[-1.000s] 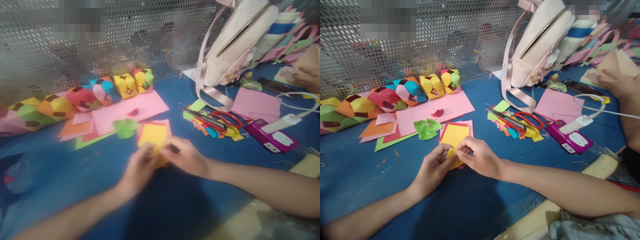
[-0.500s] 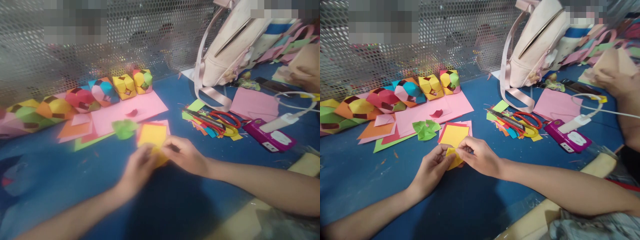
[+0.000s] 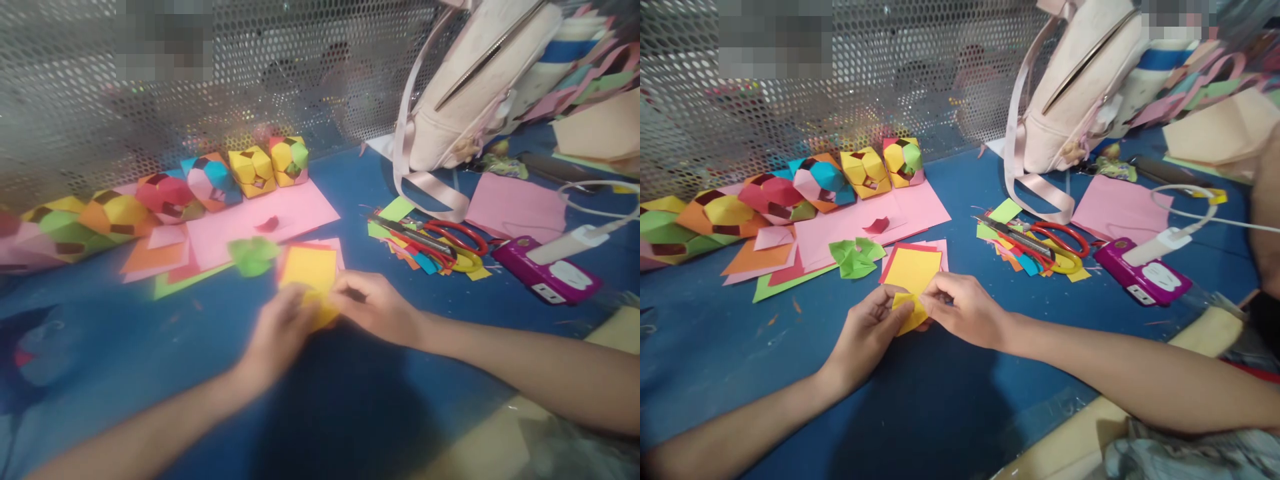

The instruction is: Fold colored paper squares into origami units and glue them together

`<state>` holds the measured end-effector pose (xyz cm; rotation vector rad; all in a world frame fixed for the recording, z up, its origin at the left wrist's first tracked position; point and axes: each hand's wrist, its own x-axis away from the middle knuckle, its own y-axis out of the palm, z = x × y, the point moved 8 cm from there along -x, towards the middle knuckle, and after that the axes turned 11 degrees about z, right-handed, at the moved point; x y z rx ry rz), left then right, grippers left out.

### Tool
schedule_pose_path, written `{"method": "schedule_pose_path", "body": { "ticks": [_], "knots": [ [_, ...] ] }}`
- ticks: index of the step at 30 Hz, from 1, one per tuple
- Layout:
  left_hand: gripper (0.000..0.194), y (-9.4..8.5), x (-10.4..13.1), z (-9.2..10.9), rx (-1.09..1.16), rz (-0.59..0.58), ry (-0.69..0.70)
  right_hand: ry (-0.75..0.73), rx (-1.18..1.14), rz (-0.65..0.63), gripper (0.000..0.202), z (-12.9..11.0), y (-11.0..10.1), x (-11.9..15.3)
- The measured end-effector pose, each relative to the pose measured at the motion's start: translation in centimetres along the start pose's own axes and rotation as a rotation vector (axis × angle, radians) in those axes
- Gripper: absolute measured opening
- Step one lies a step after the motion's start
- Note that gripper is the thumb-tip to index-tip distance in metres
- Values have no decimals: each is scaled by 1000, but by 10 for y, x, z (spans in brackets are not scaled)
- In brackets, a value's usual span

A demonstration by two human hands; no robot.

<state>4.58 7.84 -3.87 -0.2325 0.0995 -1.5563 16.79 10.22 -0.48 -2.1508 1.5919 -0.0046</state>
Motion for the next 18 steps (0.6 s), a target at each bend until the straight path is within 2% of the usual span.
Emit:
{"method": "schedule_pose_path", "body": {
  "ticks": [9,15,18],
  "knots": [
    [19,2,0,-1,5,-6,-2,-84,59,92,22,-6,-3,2],
    [18,-2,-1,1,-103,25,65,-89,9,15,18,-8,-1,1],
    [19,0,-1,1,-82,4,62,-97,20,30,18,-9,-2,0]
  ]
}}
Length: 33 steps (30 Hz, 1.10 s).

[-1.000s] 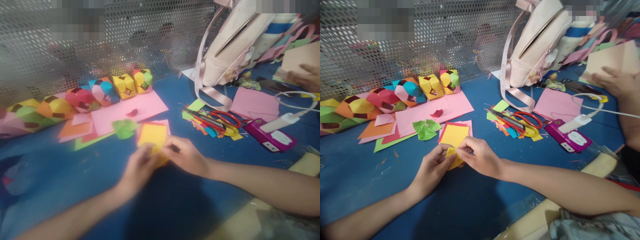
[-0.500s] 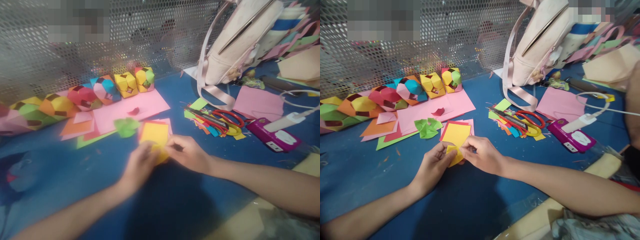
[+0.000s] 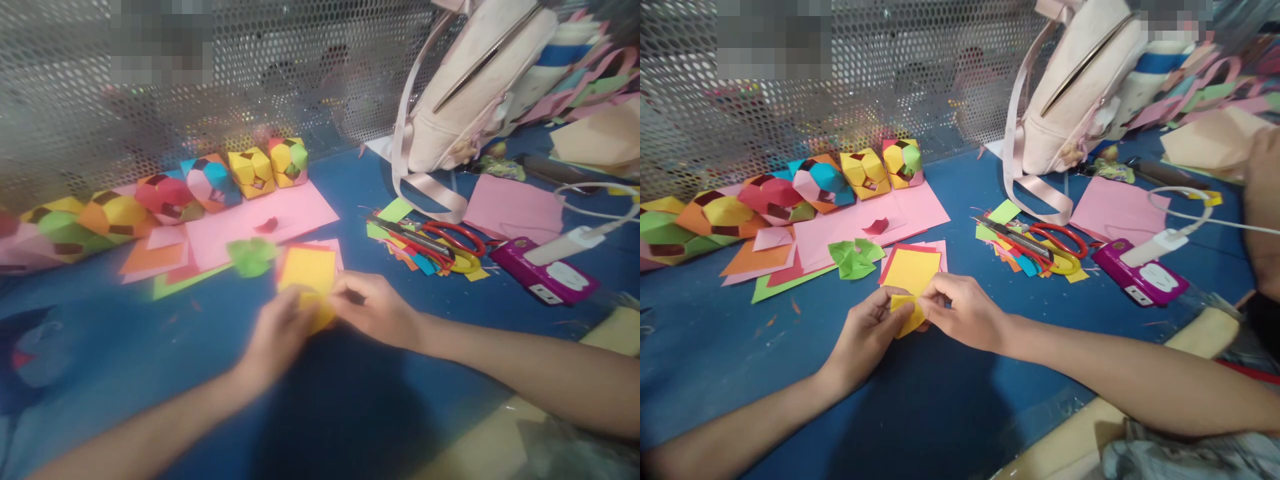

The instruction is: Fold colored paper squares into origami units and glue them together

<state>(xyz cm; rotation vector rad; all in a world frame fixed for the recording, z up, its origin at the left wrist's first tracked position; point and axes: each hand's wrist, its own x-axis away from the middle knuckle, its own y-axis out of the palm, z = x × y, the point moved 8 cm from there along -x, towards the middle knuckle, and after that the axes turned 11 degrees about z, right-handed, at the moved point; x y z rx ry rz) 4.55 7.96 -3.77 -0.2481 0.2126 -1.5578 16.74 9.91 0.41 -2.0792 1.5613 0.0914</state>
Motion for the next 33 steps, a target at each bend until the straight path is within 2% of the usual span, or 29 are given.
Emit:
{"method": "schedule_pose_path", "body": {
  "ticks": [5,8,13,18,23,33],
  "knots": [
    [19,-1,-1,-1,-6,24,-13,-119,44,65,22,-7,-2,2],
    [21,-2,0,-1,-26,27,-6,-123,52,71,21,-7,-2,3],
    [23,2,1,2,-34,-32,0,-129,8,63,10,-9,-4,1],
    [22,8,3,4,61,-95,-30,-266,6,81,7,-18,-4,2],
    [22,11,4,5,61,-127,-35,-248,9,78,8,-18,-2,2],
    [20,17,6,16,34,-177,60,-173,-18,57,13,-17,1,0]
  ]
}}
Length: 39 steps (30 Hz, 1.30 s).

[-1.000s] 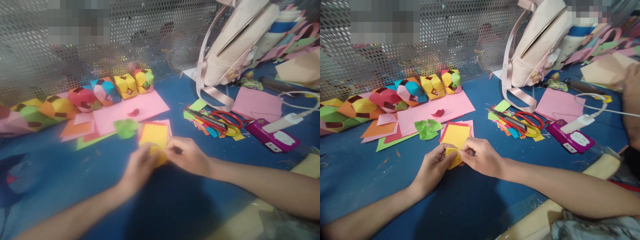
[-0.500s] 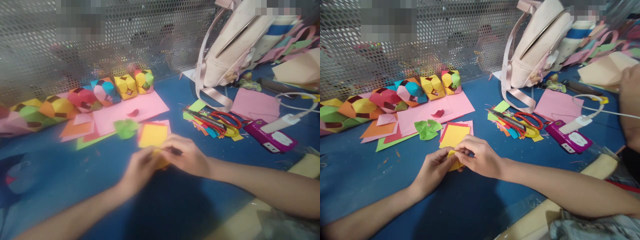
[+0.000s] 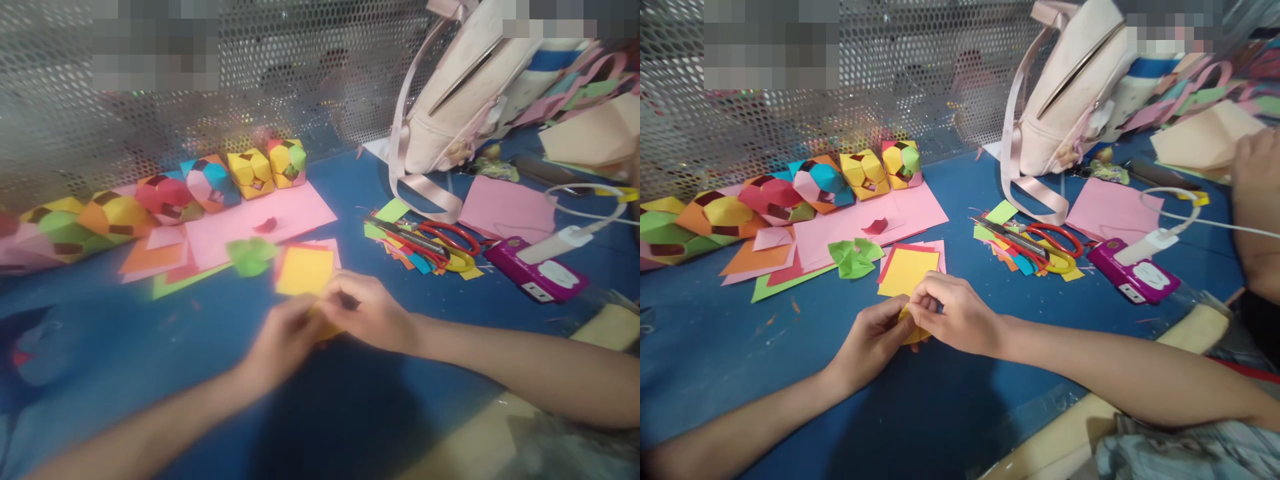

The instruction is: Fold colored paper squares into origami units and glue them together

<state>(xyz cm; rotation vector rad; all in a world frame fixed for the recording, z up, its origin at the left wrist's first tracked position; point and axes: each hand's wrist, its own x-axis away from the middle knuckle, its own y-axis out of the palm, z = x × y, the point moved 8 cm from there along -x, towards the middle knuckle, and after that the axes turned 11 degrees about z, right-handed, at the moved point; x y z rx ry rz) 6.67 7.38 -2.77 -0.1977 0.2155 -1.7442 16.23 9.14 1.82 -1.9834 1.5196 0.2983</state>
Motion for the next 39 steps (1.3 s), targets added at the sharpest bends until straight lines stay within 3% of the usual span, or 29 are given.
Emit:
{"method": "schedule_pose_path", "body": {
  "ticks": [6,13,25,32,39],
  "knots": [
    [19,0,-1,-1,5,3,-9,58,-12,-26,13,4,2,1],
    [20,-18,-3,-2,21,178,-43,217,3,-42,10,15,1,2],
    [13,-27,-3,-7,-73,300,-53,192,15,-22,9,14,1,2],
    [8,-28,-2,-9,-51,336,-102,37,87,42,15,6,-2,2],
    [9,-28,-2,-4,-92,327,-8,-125,164,57,18,-3,-4,0]
  ]
}}
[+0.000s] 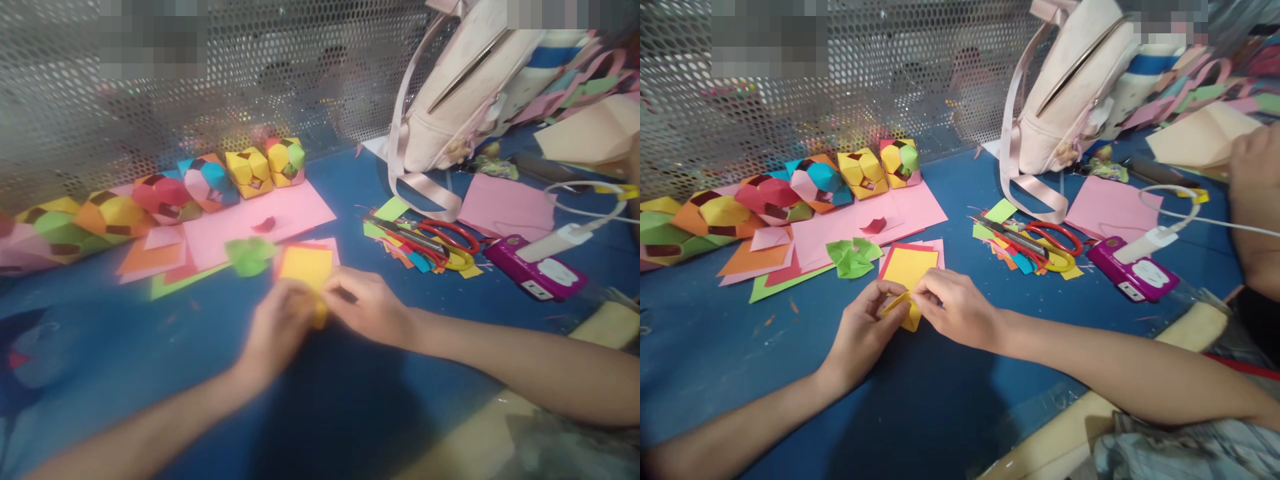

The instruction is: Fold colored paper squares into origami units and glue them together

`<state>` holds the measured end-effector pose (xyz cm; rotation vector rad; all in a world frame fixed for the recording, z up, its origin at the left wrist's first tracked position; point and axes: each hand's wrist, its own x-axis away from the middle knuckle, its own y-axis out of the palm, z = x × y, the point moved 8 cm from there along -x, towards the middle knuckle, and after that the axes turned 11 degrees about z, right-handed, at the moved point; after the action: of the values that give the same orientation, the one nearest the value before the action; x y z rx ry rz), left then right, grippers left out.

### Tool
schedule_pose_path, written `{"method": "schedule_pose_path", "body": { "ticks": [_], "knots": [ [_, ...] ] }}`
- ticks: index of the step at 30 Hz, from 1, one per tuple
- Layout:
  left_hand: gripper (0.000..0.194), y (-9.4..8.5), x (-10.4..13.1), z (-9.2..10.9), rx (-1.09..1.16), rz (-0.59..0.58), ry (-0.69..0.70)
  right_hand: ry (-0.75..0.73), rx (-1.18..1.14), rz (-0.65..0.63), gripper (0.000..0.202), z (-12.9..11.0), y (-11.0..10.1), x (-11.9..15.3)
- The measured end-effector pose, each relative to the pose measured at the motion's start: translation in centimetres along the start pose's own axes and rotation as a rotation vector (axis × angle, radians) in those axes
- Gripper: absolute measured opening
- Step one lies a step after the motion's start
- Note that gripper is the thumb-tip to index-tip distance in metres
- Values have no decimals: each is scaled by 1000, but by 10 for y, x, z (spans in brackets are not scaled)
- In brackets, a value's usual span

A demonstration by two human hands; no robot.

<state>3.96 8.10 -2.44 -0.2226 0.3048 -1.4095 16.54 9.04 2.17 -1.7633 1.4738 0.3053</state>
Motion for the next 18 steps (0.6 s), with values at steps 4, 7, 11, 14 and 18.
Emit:
{"method": "schedule_pose_path", "body": {
  "ticks": [4,7,11,14,18],
  "knots": [
    [9,-2,-1,5,-51,31,16,4,-1,-24,13,-1,-1,-1],
    [8,-6,-2,2,-41,94,-34,121,-11,-84,13,8,5,2],
    [7,-3,-1,-4,-37,50,-56,65,17,-70,15,7,9,4],
    [8,1,-1,-6,-21,-8,-60,40,57,-22,16,7,7,3],
    [8,2,-1,-6,-6,-21,-59,-76,126,0,15,-2,5,2]
  ]
}}
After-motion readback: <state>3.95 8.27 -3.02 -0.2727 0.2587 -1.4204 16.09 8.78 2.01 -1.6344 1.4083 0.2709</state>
